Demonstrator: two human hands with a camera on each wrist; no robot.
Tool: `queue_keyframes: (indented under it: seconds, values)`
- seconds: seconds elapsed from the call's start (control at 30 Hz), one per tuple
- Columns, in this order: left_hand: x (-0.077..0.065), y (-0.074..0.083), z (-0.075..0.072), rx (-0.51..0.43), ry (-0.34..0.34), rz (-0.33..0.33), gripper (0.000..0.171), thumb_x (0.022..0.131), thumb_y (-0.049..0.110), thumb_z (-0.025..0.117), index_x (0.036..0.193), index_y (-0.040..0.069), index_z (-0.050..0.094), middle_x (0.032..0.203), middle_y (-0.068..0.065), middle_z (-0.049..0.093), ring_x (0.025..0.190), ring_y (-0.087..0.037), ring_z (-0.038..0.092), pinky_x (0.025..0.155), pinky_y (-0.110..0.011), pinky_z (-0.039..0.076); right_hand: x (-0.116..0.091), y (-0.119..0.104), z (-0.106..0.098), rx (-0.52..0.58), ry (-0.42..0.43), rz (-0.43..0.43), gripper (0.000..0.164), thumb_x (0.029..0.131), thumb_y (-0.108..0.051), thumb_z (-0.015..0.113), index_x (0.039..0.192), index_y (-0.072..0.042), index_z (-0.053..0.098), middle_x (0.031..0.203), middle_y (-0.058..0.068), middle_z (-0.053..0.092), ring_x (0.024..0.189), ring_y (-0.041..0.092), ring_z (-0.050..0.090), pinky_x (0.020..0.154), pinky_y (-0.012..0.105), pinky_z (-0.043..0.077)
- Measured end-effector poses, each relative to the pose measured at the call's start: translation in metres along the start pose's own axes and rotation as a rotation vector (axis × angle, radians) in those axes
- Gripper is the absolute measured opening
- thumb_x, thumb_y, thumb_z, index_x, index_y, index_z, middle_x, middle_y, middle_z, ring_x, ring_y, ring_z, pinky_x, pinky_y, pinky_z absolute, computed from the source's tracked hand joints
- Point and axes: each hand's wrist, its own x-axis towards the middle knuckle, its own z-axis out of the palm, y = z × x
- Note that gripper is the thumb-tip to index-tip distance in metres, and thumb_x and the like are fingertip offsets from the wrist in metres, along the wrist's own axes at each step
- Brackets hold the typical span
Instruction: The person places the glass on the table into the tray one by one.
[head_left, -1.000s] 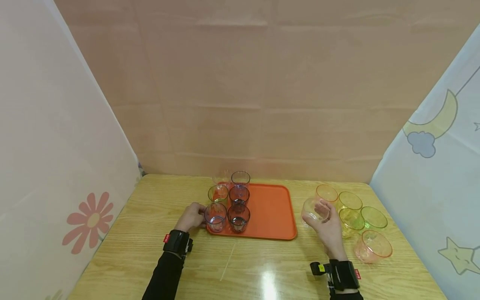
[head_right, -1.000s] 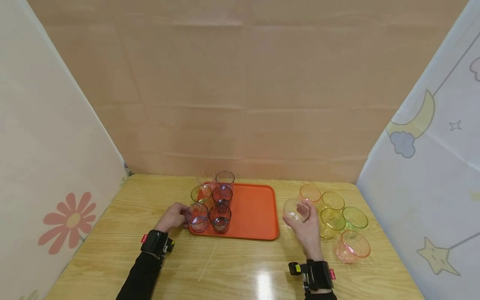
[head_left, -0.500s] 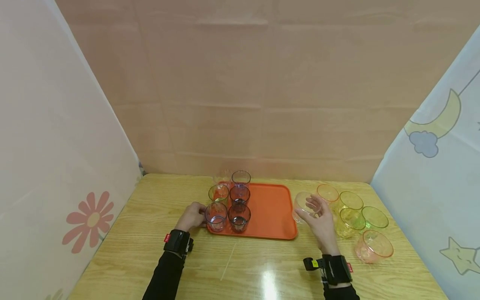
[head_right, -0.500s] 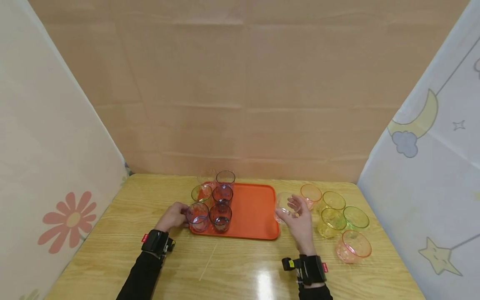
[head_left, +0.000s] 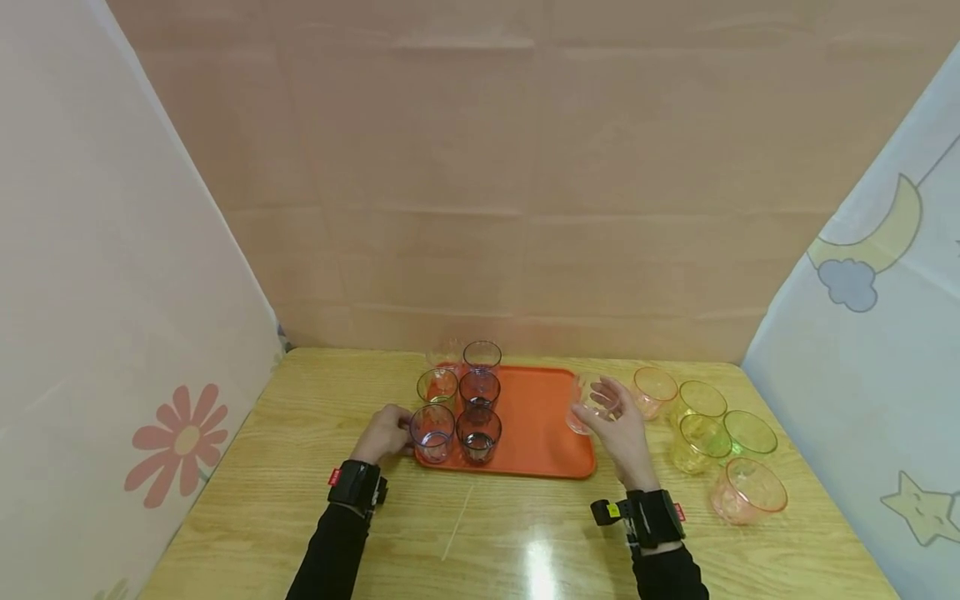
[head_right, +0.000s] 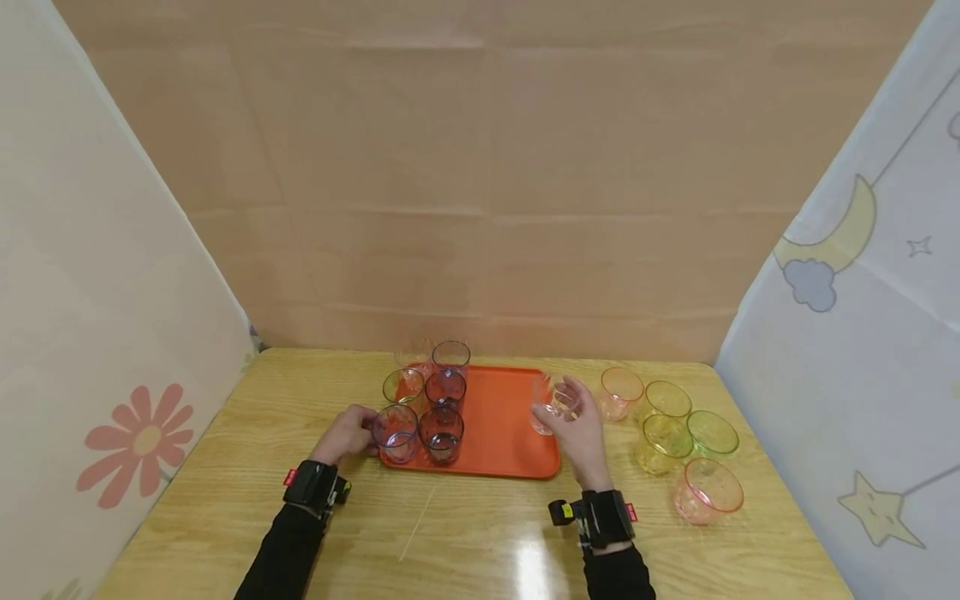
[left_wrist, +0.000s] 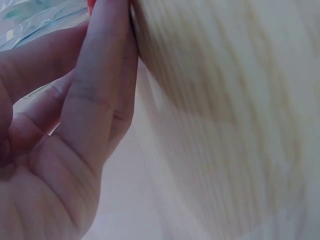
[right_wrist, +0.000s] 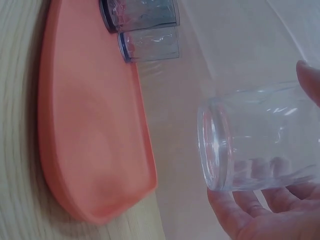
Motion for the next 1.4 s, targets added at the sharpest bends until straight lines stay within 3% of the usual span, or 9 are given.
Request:
queue_keyframes:
  seconds: [0.1, 0.27, 0.43, 0.63, 0.87, 0.97, 1.03, 1.27, 1.4]
  values:
    - [0.000, 0.000, -0.001, -0.008, -0.001, -0.007, 0.022, 0.084, -0.015, 0.057, 0.100, -0.008, 0.070, 0.079, -0.013, 0.064, 0.067, -0.018, 0.065, 0.058, -0.031, 0.058, 0.009, 0.015, 0.002, 0.012, -0.001, -0.057, 0.077, 0.089, -0.023, 0.073, 0.153, -0.015, 0.030, 0.148, 0.016, 0.040, 0.132, 0.028, 0.040, 0.108, 0.040, 0.034]
    - [0.000, 0.001, -0.002, 0.008, -0.001, 0.001, 0.022, 0.084, -0.013, 0.058, 0.101, -0.008, 0.070, 0.080, -0.013, 0.066, 0.066, -0.017, 0.065, 0.058, -0.031, 0.059, 0.033, 0.051, 0.005, 0.001, -0.018, -0.153, 0.074, 0.089, -0.029, 0.073, 0.151, -0.024, 0.032, 0.148, 0.007, 0.043, 0.132, 0.024, 0.042, 0.107, 0.035, 0.039]
    - [-0.001, 0.001, -0.001, 0.009, 0.000, 0.001, 0.020, 0.084, -0.013, 0.059, 0.101, -0.007, 0.070, 0.080, -0.012, 0.066, 0.065, -0.016, 0.065, 0.058, -0.031, 0.058, 0.034, 0.032, 0.016, 0.008, -0.053, -0.103, 0.076, 0.089, -0.030, 0.072, 0.152, -0.020, 0.031, 0.150, 0.013, 0.040, 0.136, 0.037, 0.036, 0.108, 0.044, 0.039]
    - [-0.001, 0.002, 0.001, 0.014, 0.006, 0.007, 0.022, 0.085, -0.014, 0.058, 0.101, -0.007, 0.070, 0.080, -0.012, 0.065, 0.066, -0.016, 0.064, 0.057, -0.031, 0.058, 0.032, 0.004, 0.029, 0.028, -0.073, -0.055, 0.082, 0.087, -0.029, 0.075, 0.152, -0.009, 0.029, 0.149, 0.021, 0.037, 0.136, 0.040, 0.035, 0.111, 0.052, 0.034]
    - [-0.001, 0.002, 0.000, -0.001, -0.001, -0.010, 0.023, 0.085, -0.014, 0.056, 0.103, -0.007, 0.070, 0.082, -0.012, 0.065, 0.067, -0.017, 0.064, 0.058, -0.031, 0.058, 0.063, 0.066, 0.039, -0.033, -0.087, -0.057, 0.084, 0.084, -0.047, 0.073, 0.152, -0.027, 0.029, 0.149, 0.007, 0.039, 0.135, 0.030, 0.038, 0.106, 0.049, 0.041]
    - [0.000, 0.001, 0.000, -0.005, 0.001, -0.009, 0.024, 0.085, -0.014, 0.056, 0.104, -0.007, 0.070, 0.083, -0.012, 0.066, 0.068, -0.017, 0.065, 0.058, -0.030, 0.058, 0.072, 0.078, 0.045, -0.023, -0.098, -0.043, 0.087, 0.082, -0.050, 0.074, 0.152, -0.027, 0.028, 0.150, 0.004, 0.038, 0.137, 0.030, 0.037, 0.109, 0.051, 0.037]
    - [0.000, 0.000, 0.000, -0.008, 0.005, -0.008, 0.025, 0.085, -0.014, 0.056, 0.103, -0.007, 0.070, 0.082, -0.012, 0.067, 0.067, -0.017, 0.065, 0.058, -0.030, 0.058, 0.072, 0.074, 0.048, -0.035, -0.108, -0.034, 0.089, 0.081, -0.051, 0.074, 0.152, -0.025, 0.028, 0.151, 0.006, 0.038, 0.136, 0.032, 0.038, 0.108, 0.052, 0.038]
    - [0.000, -0.004, 0.002, -0.023, -0.003, -0.012, 0.027, 0.084, -0.016, 0.054, 0.105, -0.008, 0.070, 0.081, -0.012, 0.067, 0.067, -0.016, 0.065, 0.057, -0.031, 0.058, 0.055, 0.009, 0.058, -0.119, -0.160, 0.076, 0.086, 0.086, -0.028, 0.076, 0.153, -0.007, 0.027, 0.151, 0.022, 0.036, 0.136, 0.043, 0.036, 0.105, 0.055, 0.040]
    - [0.002, -0.005, 0.002, -0.035, -0.002, -0.016, 0.027, 0.084, -0.016, 0.055, 0.105, -0.008, 0.069, 0.082, -0.013, 0.067, 0.068, -0.017, 0.065, 0.057, -0.031, 0.058, 0.063, 0.002, 0.064, -0.145, -0.153, 0.099, 0.085, 0.085, -0.026, 0.077, 0.152, -0.007, 0.029, 0.151, 0.019, 0.037, 0.137, 0.040, 0.037, 0.103, 0.056, 0.042]
